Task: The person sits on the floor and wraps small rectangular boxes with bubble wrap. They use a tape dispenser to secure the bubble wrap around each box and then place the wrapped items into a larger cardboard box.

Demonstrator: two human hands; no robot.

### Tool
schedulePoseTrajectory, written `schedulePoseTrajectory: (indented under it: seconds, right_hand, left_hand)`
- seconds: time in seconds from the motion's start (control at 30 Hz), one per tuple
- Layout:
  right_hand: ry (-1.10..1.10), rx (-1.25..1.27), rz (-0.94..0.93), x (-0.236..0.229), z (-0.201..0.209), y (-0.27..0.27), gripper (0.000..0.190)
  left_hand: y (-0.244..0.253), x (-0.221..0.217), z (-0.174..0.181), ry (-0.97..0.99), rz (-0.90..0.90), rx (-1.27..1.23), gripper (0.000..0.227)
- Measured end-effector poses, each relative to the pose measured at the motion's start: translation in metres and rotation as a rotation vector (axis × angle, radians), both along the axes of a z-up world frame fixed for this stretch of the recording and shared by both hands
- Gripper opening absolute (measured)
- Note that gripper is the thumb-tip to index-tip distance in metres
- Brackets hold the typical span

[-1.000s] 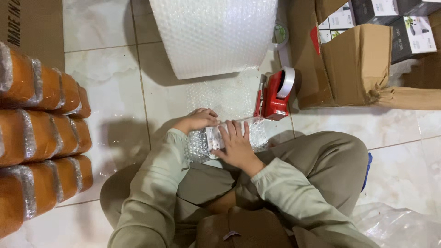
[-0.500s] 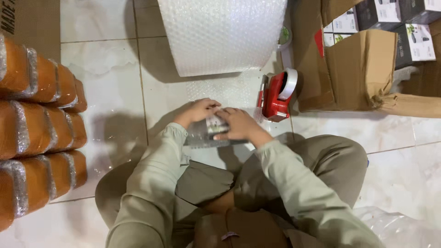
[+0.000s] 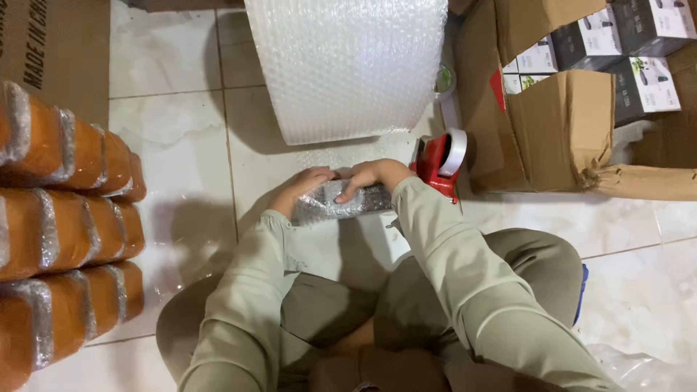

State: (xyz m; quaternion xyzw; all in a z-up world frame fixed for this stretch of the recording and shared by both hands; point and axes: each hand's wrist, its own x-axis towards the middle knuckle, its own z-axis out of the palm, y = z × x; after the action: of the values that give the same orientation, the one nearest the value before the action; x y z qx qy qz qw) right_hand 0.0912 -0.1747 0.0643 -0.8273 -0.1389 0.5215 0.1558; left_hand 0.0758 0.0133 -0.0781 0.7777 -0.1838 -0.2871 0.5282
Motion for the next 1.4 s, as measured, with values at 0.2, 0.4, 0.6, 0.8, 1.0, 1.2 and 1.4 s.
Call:
schedulePoseTrajectory:
  seconds: [0.2, 0.4, 0.6, 0.8, 1.0, 1.2, 1.4]
  right_hand:
    - [-0.397, 0.075, 0.088, -0.017, 0.011, -0.016, 0.099]
    - [-0.605, 0.009, 0.386, -0.079, 0.063, -0.021, 0.099]
    - [-0.716, 0.035, 0.426, -0.070, 0.030, -0.024, 0.086]
    - [-0.561, 0.093, 0.463, -0.093, 0.039, -0.020, 0.089]
    - [-0.572, 0.157, 0.452, -0.131, 0.019, -0.032, 0.088]
    - [-0.501, 0.239, 0.433, -0.151, 0.051, -0.034, 0.074]
    - [-0.754, 0.147, 0.347, -0.174, 0.026, -0.040, 0.071]
  left_hand:
    - [-0.001, -0.004, 0.030, -0.001, -0.051, 0.140, 0.043]
    - [-0.017, -0.014, 0.100, 0.157, -0.054, 0.428, 0.050]
    - [-0.013, 0.004, 0.017, 0.193, -0.079, 0.560, 0.056]
    - [-0.018, -0.033, 0.083, 0.241, -0.177, 0.634, 0.067]
    - [-0.037, -0.048, 0.124, 0.074, -0.389, 0.621, 0.050]
    - [-0.041, -0.055, 0.075, -0.013, -0.519, 0.690, 0.058]
    - [-0.043, -0.057, 0.071, -0.007, -0.495, 0.634, 0.060]
